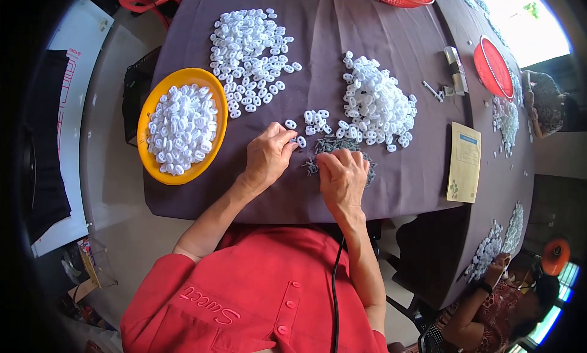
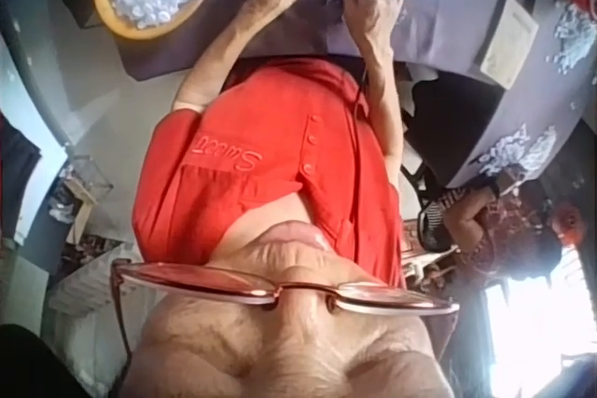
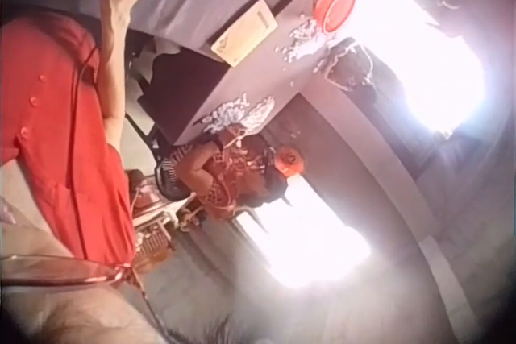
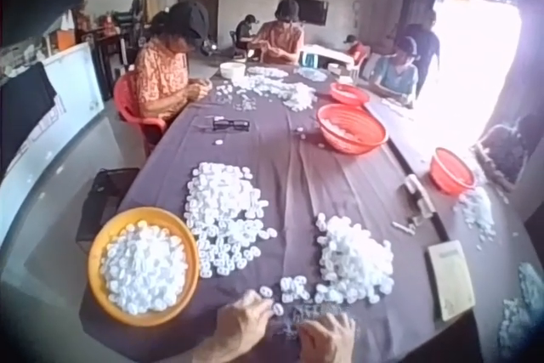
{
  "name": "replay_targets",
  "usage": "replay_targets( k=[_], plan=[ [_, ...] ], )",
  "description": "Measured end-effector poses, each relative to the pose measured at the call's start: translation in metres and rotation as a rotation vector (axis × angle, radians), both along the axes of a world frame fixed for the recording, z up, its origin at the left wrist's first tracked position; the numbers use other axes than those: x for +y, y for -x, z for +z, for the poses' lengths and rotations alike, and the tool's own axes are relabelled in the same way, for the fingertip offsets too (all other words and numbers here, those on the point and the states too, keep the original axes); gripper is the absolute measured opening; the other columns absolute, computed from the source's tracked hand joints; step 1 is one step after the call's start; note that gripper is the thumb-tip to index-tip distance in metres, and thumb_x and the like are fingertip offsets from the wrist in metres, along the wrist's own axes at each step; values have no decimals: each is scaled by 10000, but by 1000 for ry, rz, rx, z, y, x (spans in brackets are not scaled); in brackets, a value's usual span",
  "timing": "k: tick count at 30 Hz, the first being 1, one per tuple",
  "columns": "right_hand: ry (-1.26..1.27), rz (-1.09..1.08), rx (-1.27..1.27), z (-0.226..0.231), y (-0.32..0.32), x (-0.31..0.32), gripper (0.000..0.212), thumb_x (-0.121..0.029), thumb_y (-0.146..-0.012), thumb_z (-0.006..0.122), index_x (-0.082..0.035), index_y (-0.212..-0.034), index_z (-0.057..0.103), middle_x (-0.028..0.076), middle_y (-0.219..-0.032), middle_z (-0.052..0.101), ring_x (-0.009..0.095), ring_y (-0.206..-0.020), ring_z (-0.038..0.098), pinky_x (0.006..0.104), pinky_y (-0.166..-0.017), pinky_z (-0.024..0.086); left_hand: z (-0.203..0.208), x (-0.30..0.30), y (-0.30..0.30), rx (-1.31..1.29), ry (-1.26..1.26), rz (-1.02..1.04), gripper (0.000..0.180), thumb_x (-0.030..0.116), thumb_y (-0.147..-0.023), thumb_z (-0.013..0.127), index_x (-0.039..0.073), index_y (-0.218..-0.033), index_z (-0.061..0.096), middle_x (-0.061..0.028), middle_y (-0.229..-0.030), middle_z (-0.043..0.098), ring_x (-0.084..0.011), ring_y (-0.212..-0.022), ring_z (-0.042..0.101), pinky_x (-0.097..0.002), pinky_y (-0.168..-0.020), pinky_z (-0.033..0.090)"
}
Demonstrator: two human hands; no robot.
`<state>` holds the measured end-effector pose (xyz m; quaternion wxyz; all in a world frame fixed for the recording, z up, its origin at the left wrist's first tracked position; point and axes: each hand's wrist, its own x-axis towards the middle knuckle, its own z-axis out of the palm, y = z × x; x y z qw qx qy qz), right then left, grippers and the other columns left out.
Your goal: The person assembles plastic cord locks by picking up plastic components and small parts from the table and fitting them together by hand.
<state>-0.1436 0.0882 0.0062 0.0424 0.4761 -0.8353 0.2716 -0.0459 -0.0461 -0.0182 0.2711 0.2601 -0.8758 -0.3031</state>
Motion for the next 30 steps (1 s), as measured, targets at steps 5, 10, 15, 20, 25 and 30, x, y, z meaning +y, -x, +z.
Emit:
replay_targets(
  k=[5,10,15,20,25,30],
  plan=[
    [-23,45,13,-4,-11,-9,109,-156,-691,664,-148,-800,650,-1,-753,557,216,-755,486,356,-678,354,-1,1,-4,29,-76,10,125,49,-702,658,54,-803,585,-55,-752,521,-222,-631,555,-327,-567,446],
    [-57,74,48,-4,-10,-11,81,-152,-693,657,-138,-770,634,8,-743,543,218,-754,482,355,-671,351,-5,3,-15,93,-156,18,113,29,-726,646,48,-808,570,-36,-696,538,-158,-557,534,-279,-517,427],
    [127,75,-170,-4,-9,-7,70,-63,-702,643,-74,-765,615,49,-706,559,197,-654,520,312,-599,398,5,10,-29,231,-972,1,82,62,-802,616,25,-872,598,-9,-675,597,-63,-570,557,-195,-477,458],
    [268,-57,-636,1,-18,0,34,-25,-780,595,-20,-810,610,30,-712,615,87,-594,523,232,-544,417,13,24,-30,347,-1331,-48,146,35,-793,614,-3,-934,603,-44,-711,606,-108,-614,600,-214,-529,516],
    [521,-20,-1240,1,-19,13,58,-36,-832,558,-18,-875,593,14,-783,618,59,-643,521,212,-603,437,24,39,-28,408,-1406,-71,159,22,-787,617,-21,-940,600,-73,-752,622,-138,-638,618,-241,-541,533],
    [678,0,-1407,4,-29,16,66,-26,-840,553,-13,-895,585,24,-803,615,60,-688,536,199,-626,436,27,47,-25,421,-1366,-73,120,17,-798,603,-20,-912,602,-92,-774,630,-152,-638,627,-258,-566,547]
  ],
)
